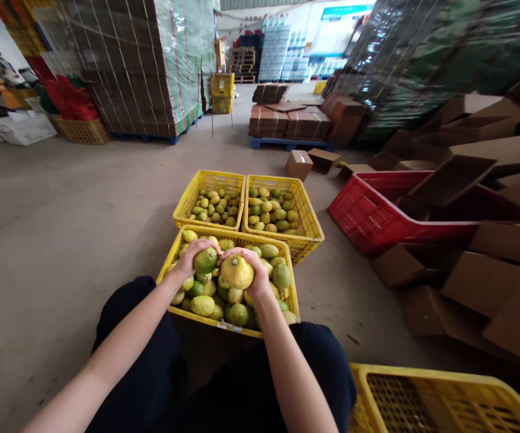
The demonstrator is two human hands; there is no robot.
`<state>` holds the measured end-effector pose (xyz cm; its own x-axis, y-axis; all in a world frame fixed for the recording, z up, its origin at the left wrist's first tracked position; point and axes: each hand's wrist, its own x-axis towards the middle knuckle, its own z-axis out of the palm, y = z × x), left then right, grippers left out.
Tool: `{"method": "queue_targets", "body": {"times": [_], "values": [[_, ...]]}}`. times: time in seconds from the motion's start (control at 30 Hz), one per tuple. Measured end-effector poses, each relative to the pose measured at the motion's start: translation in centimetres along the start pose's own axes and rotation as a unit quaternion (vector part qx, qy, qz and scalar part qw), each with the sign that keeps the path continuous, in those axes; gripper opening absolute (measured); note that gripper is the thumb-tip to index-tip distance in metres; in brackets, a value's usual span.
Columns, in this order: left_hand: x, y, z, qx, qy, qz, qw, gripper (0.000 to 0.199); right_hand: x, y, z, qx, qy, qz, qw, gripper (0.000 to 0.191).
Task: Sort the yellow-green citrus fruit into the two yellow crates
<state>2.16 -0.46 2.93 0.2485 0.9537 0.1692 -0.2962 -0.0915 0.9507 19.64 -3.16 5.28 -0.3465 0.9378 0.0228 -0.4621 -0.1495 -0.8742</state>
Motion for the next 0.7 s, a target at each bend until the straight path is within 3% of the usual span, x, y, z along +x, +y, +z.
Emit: {"method": "queue_targets", "body": {"times": [0.3, 0.4, 0.53, 0.7], "values": [[0.4, -0.6, 1.0, -0.144, 0.056, -0.1, 0.983, 0.03, 0.7, 0.5, -0.2, 0.038, 0.022, 0.021, 0.999, 0.04], [0.8, -0.9, 1.3, -0.228, 0.094, -0.171, 0.954, 0.027, 1.3, 0.9, -0.5, 0.072, 0.048, 0.049, 0.995, 0.039], [1.2, -1.7, 1.2, -0.324, 0.172, -0.253, 0.895, 0.026, 2.4, 2.1, -1.1, 0.135, 0.138, 0.083, 0.978, 0.042], [1.3, -2.2, 1.0, -0.386, 0.234, -0.285, 0.845, 0.022, 3.8, 4.7, -2.4, 0.158, 0.216, 0.131, 0.955, 0.042]]}}
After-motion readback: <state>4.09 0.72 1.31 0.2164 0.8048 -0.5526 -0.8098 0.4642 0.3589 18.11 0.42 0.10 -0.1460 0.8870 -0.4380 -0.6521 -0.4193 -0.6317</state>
